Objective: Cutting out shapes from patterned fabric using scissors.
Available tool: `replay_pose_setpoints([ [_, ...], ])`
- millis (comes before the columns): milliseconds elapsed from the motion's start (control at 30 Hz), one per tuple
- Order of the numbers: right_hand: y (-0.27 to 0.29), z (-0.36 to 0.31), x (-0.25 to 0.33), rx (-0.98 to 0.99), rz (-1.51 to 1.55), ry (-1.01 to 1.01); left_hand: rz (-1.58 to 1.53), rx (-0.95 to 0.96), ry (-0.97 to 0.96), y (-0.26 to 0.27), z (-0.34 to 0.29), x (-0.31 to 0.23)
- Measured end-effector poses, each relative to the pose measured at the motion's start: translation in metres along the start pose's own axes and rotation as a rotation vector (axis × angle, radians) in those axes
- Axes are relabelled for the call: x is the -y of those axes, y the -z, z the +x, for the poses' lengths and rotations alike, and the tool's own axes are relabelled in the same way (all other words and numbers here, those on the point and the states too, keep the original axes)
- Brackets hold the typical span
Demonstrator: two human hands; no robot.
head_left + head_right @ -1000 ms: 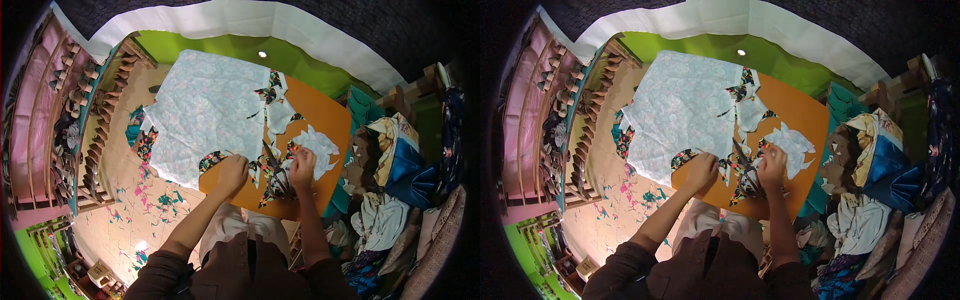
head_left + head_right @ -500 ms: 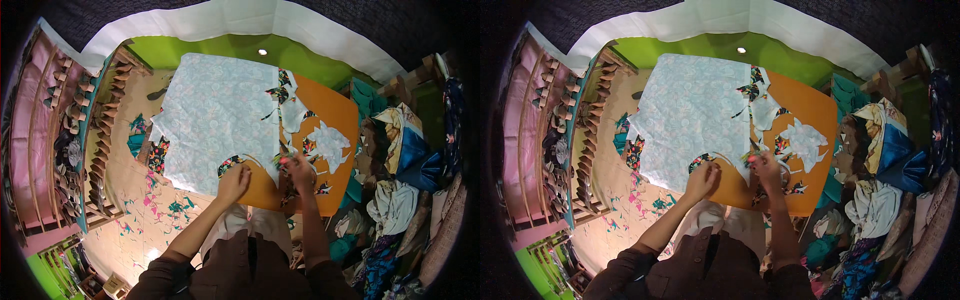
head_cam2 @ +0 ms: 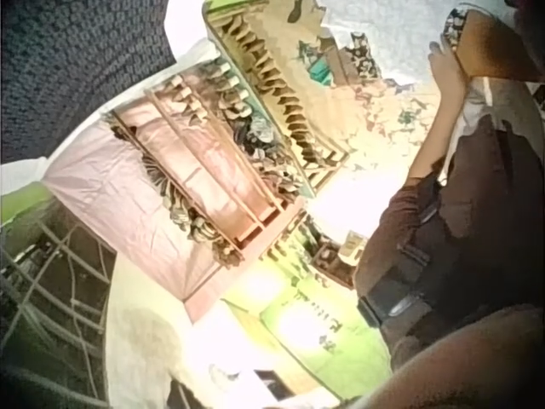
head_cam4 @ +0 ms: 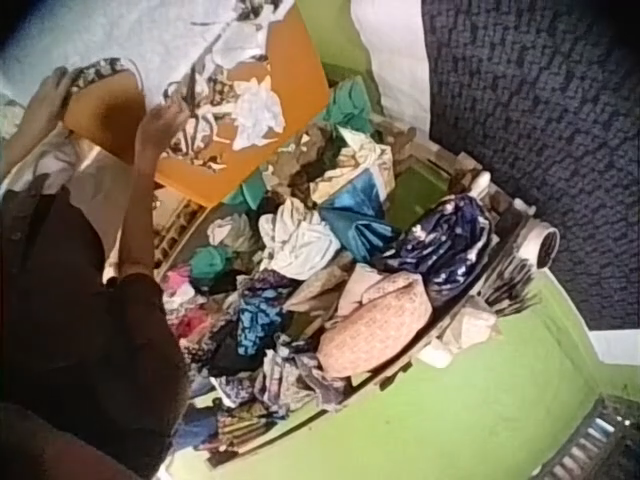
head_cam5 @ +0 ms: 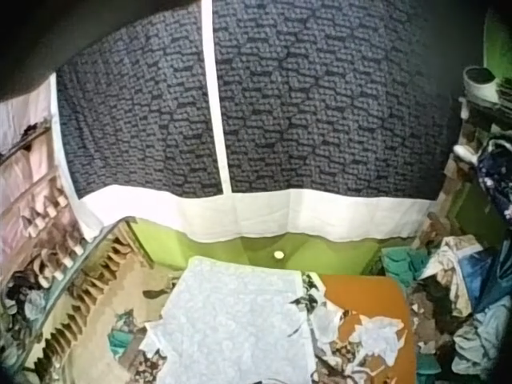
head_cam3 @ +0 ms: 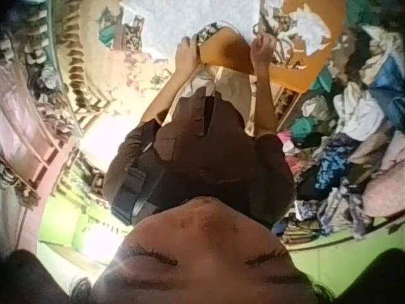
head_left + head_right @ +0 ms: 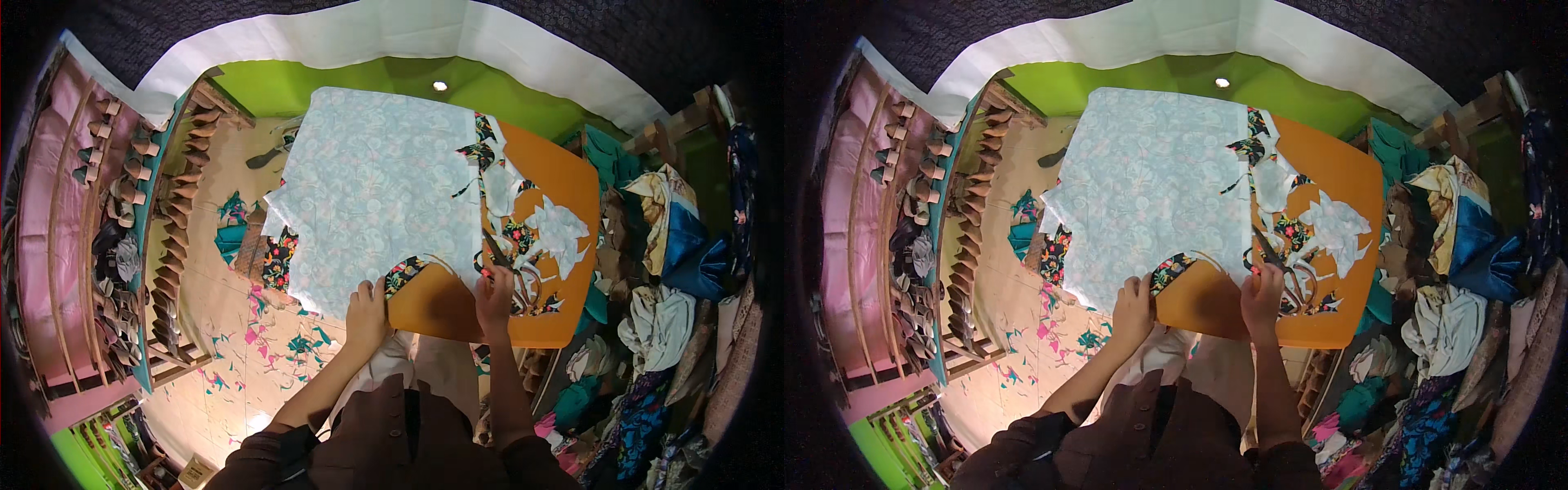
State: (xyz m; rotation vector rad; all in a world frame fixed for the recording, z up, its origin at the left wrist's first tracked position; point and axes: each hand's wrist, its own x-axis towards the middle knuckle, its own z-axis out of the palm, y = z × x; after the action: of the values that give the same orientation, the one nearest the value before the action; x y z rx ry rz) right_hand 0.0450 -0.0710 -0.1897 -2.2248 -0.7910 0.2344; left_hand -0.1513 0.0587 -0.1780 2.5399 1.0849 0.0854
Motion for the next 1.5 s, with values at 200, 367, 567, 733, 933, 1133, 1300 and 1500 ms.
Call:
replay_pose_setpoints([
  [200, 0.001, -0.007, -0.006, 0.048, 0.095, 0.009, -0.114, -0.030, 0.001, 0.018, -0.011, -0.008],
  [367, -0.005, -0.015, 0.011, 0.223, 0.043, 0.075, -0.120, -0.042, -0.012, 0.016, -0.026, -0.017],
  [567, -0.044, -0.031, 0.031, 0.845, 1.087, -0.607, -0.271, -0.084, 0.011, 0.020, -0.026, -0.044],
  [733, -0.066, -0.027, 0.056, 1.171, 1.364, -0.653, -0.682, -0.238, 0.159, -0.008, -0.035, -0.048],
  [933, -0.085, -0.026, 0.059, 1.116, 0.859, -0.507, -0.909, -0.425, 0.737, -0.039, -0.082, -0.028],
  [1133, -0.092, -0.027, 0.053, 1.294, 1.227, -0.721, -1.637, -0.473, 1.120, -0.074, -0.079, -0.005],
  [1300, -0.077, -0.019, 0.065, 1.271, 1.357, -0.930, -1.946, -0.527, 0.914, -0.053, -0.076, -0.007],
  [1500, -0.054, -0.023, 0.063, 1.304, 1.158, -0.568, -1.372, -0.605, 0.720, -0.030, -0.103, -0.034],
])
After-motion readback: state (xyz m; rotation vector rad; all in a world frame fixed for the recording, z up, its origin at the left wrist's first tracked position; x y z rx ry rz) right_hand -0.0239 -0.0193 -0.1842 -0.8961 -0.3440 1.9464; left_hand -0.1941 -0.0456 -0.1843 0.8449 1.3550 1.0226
